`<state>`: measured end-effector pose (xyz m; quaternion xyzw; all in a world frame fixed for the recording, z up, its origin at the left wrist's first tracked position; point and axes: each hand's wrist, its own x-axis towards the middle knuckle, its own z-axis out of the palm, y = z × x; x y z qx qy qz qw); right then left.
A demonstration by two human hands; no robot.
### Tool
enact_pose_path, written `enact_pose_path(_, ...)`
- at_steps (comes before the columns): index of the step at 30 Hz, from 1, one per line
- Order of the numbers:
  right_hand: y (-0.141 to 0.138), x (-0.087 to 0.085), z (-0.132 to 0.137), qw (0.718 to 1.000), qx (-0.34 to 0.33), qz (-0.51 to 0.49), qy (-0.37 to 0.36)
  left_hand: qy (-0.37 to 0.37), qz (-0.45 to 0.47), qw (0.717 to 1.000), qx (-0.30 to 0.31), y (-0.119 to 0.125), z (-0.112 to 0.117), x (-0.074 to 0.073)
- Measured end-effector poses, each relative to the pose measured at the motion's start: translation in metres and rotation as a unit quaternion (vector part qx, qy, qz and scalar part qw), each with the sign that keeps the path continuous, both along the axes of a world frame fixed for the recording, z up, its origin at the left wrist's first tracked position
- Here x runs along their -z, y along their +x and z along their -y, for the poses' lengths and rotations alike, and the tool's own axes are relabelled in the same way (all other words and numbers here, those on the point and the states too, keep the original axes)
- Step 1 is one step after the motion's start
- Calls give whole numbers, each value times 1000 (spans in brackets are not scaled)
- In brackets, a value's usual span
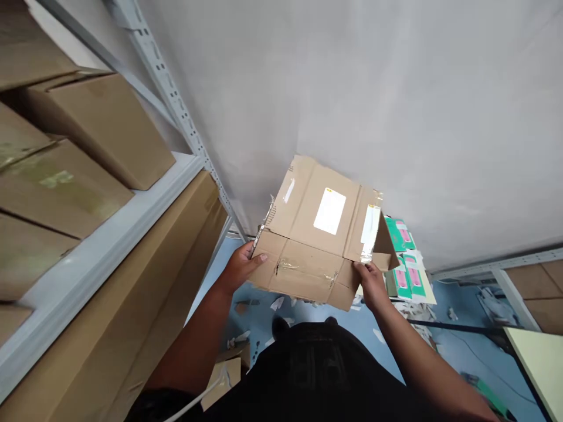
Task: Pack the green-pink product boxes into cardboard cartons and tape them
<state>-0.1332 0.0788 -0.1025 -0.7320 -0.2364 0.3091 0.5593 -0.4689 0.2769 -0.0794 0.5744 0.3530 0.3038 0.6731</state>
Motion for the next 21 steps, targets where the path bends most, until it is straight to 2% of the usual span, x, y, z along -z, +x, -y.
enact_pose_path(2,7,-4,15,1000,25,-2,15,37,-3,999,21,15,0,-19)
enact_pose_path(5,24,-9,39,992,92,-19,85,90,-6,995,53,45,10,-44)
enact_pose_path(8,49,-13,67,976,154,-43,150,136,-18,985,101,83,31,-67)
enact_pose_path(11,80,-14,106,963,192,-72,175,180,-27,970,162,128,57,-86)
enact_pose_path(16,140,1,193,952,249,-88,157,220,-30,942,250,222,118,-111)
enact_pose_path(19,178,17,252,940,298,-94,135,238,-35,927,287,287,167,-115)
enact_pose_path(21,202,28,291,937,324,-96,87,252,-32,914,316,332,204,-113)
